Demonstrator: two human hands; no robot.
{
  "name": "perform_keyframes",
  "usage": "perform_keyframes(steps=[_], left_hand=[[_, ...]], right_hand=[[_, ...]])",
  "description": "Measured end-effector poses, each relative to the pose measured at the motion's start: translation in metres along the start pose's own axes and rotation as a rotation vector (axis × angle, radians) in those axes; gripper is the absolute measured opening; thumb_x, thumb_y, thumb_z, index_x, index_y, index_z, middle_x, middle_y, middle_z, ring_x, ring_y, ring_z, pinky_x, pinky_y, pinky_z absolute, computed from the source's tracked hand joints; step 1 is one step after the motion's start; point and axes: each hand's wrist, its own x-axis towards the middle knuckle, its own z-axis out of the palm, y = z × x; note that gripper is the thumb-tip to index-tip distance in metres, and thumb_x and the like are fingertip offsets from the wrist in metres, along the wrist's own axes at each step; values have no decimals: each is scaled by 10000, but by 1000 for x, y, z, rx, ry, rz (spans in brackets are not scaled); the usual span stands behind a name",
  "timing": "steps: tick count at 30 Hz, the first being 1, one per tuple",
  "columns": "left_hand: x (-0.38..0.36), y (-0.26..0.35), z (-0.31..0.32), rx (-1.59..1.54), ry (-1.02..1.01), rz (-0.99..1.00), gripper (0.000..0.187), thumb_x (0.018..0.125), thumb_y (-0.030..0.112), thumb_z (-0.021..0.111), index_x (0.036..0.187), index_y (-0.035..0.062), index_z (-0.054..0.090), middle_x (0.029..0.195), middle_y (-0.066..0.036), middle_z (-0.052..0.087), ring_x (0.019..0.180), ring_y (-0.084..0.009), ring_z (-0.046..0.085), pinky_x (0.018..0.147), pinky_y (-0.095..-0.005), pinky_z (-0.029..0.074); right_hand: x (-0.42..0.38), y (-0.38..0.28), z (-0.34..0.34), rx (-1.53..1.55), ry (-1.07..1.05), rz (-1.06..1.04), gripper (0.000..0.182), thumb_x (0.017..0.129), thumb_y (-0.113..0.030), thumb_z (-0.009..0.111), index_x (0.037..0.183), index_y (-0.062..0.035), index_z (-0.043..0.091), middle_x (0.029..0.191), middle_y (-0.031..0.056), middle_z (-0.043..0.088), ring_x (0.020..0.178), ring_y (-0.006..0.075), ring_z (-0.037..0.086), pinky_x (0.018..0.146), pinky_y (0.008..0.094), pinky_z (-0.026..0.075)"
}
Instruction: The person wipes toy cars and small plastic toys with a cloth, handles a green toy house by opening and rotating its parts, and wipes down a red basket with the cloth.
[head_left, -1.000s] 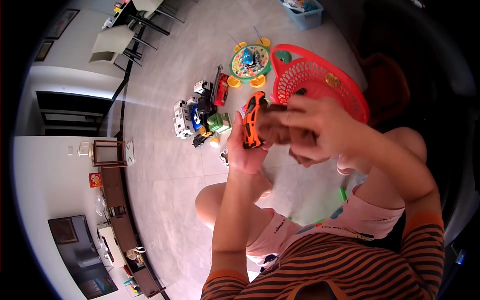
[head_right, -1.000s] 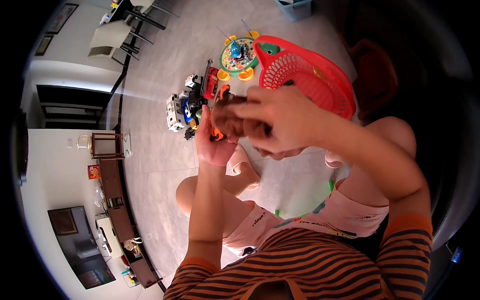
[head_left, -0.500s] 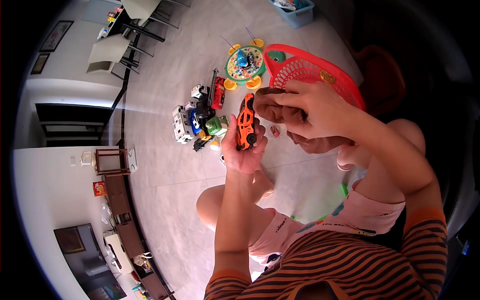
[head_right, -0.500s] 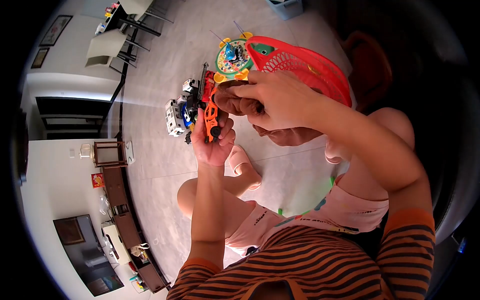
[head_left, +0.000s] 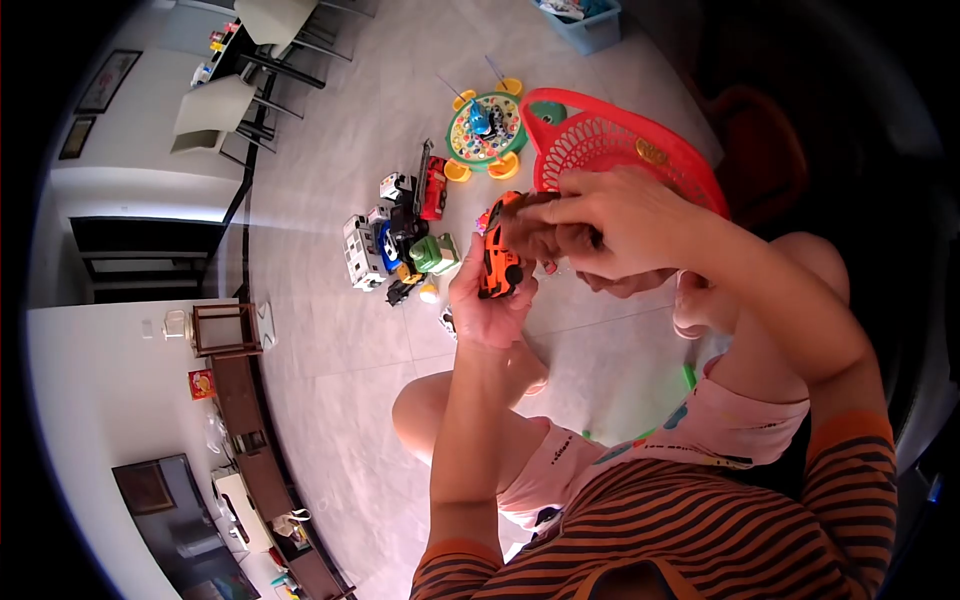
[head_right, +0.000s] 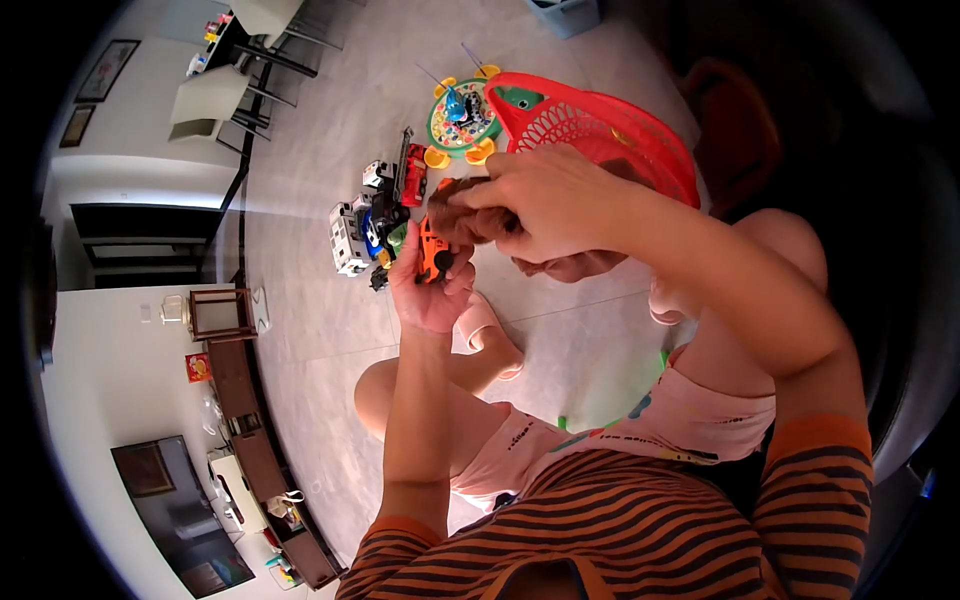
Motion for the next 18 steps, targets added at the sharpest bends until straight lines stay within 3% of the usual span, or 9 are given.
perform_keyframes(steps=[4,5,8,10,12,13,16,17,18], left_hand=[[-3,2,7,-65,-9,42,362,944,348,431,1110,34,503,843,-97,530,548,-116,367,397,-197,266],[-3,2,5,-60,-24,46,341,922,328,477,1091,34,518,884,-88,547,564,-118,386,408,-210,284],[-7,-1,12,235,184,129,349,888,291,542,1125,36,510,925,-74,565,627,-127,464,435,-225,320],[-7,-5,13,511,179,182,374,817,181,653,1136,36,520,974,-49,584,814,-154,572,598,-264,472],[-7,-12,8,642,140,246,381,779,120,693,1112,28,534,996,-51,592,853,-130,578,693,-266,488],[-9,-13,11,717,127,265,390,775,97,710,1114,-3,547,950,-36,620,842,-100,578,742,-244,468],[-6,-14,15,907,165,245,366,786,69,689,1113,-13,544,961,-39,619,839,-97,577,754,-239,467],[-6,-14,16,897,171,229,393,788,54,681,1143,-20,528,980,-47,617,848,-99,579,757,-242,474],[-5,-15,17,888,175,214,421,789,39,674,1172,-27,512,999,-55,615,857,-102,582,760,-244,481]], right_hand=[[2,5,-11,-80,29,54,452,685,-189,609,1136,-211,596,922,75,578,828,314,584,659,447,462],[2,10,-6,-22,159,-25,453,681,-196,613,1134,-198,593,909,83,579,803,319,582,642,444,455],[2,9,-2,-19,344,-63,458,673,-200,620,1130,-195,594,893,85,576,772,317,582,645,441,459],[-1,-1,-2,32,299,-87,430,668,-202,630,1097,-190,599,857,81,557,751,309,583,637,435,465],[-5,-6,5,78,219,-119,409,670,-203,633,1078,-189,600,845,77,550,748,303,586,628,432,465],[-5,-5,12,60,191,-164,308,676,-202,633,983,-178,611,838,68,546,752,296,590,603,429,456],[0,2,11,-26,61,-22,209,678,-199,632,882,-163,604,844,70,549,758,296,593,598,442,449],[0,0,7,-15,91,20,117,684,-193,624,780,-143,581,828,82,554,767,299,594,589,455,437],[0,3,5,-31,110,53,108,687,-193,619,775,-139,584,816,88,558,764,302,594,592,457,436]])
